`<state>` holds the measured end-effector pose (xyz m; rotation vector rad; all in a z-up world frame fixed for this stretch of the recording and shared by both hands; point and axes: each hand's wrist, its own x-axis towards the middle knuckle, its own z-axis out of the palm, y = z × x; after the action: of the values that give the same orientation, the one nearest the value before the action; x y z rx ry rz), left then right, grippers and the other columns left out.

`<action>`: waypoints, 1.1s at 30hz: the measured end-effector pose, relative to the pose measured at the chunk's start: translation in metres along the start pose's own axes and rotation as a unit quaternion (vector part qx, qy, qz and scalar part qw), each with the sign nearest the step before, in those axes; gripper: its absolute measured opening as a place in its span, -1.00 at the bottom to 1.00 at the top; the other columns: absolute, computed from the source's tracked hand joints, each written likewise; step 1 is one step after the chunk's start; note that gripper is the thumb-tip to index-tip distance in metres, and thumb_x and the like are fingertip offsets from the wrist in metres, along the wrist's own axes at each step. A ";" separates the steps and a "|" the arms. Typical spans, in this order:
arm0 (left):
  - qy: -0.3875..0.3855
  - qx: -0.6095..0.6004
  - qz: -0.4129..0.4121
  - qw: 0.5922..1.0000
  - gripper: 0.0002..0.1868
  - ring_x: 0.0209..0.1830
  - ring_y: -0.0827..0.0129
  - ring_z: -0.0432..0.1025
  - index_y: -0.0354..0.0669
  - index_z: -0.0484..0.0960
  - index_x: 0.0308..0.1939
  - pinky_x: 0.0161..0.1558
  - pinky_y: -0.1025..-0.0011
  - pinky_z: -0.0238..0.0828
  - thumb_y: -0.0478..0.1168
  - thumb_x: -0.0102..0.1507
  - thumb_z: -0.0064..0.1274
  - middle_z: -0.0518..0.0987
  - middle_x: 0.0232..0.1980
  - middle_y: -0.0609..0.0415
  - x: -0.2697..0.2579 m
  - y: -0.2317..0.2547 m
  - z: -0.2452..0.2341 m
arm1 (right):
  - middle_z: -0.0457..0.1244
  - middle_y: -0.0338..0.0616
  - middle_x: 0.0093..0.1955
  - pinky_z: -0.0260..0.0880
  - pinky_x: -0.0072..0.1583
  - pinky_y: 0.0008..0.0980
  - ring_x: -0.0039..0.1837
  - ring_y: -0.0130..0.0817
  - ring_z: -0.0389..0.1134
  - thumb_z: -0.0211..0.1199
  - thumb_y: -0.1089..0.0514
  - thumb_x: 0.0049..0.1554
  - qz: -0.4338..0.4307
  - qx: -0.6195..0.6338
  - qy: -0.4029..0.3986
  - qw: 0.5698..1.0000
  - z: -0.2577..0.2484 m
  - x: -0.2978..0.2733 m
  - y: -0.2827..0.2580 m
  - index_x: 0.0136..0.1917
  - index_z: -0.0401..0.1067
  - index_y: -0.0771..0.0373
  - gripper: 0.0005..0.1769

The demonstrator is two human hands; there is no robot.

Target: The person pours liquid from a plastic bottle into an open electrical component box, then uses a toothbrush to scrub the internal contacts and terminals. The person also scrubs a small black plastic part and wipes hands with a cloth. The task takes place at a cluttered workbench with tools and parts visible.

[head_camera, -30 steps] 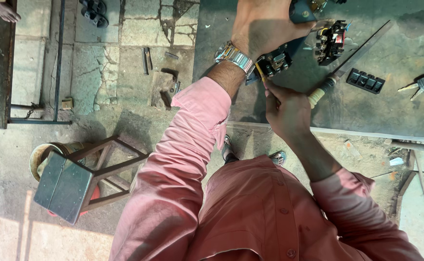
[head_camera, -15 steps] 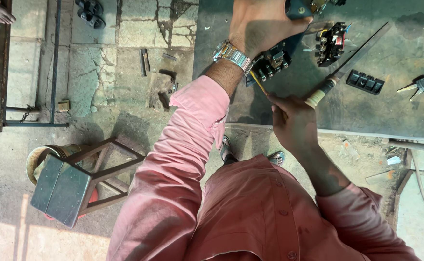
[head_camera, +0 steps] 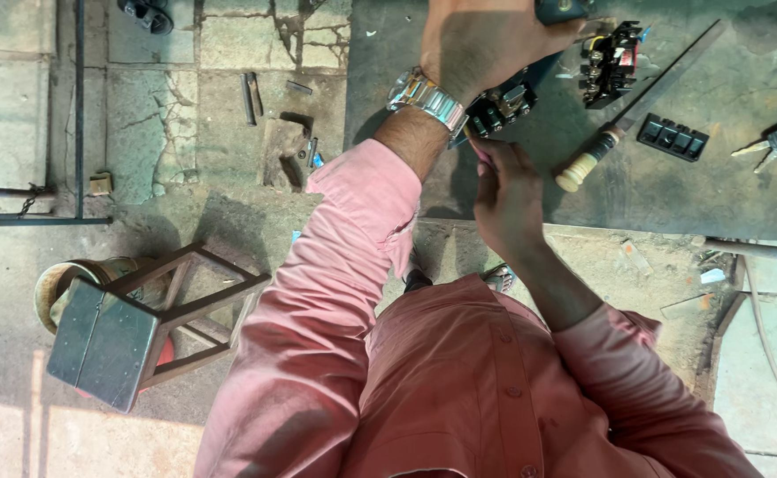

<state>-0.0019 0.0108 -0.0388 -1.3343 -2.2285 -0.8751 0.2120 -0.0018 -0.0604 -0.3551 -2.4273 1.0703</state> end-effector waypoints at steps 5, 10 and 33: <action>0.063 -0.016 0.012 0.998 -0.49 -0.72 0.32 0.50 -0.03 0.75 -0.38 -0.68 0.29 0.38 0.34 0.06 0.27 0.61 -0.62 0.14 0.002 -0.005 -0.008 | 0.30 0.12 0.09 0.44 0.02 -0.17 0.05 -0.03 0.42 0.09 0.47 0.24 0.031 0.000 -0.006 1.000 -0.009 -0.002 -0.006 0.28 0.44 0.30 -0.63; -0.006 -0.008 -0.034 0.999 -0.44 -0.69 0.32 0.52 -0.02 0.74 -0.41 -0.62 0.33 0.41 0.39 0.13 0.27 0.61 -0.62 0.11 0.001 -0.001 -0.002 | 0.32 0.09 0.05 0.41 0.01 -0.19 0.00 -0.06 0.41 0.13 0.47 0.26 0.015 -0.008 -0.002 1.000 -0.008 -0.013 0.010 0.26 0.46 0.31 -0.66; 0.021 -0.097 0.010 0.995 -0.50 -0.63 0.32 0.55 -0.09 0.73 -0.27 -0.55 0.32 0.45 0.27 0.16 0.29 0.65 -0.52 0.10 -0.007 -0.002 0.004 | 0.33 0.08 0.03 0.44 -0.05 -0.22 -0.03 -0.12 0.41 0.15 0.46 0.25 -0.017 -0.052 0.029 0.998 -0.011 -0.020 0.039 0.24 0.50 0.33 -0.68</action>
<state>-0.0003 0.0091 -0.0466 -1.4071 -2.1393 -1.1254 0.2373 0.0232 -0.0894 -0.3721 -2.4341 0.9076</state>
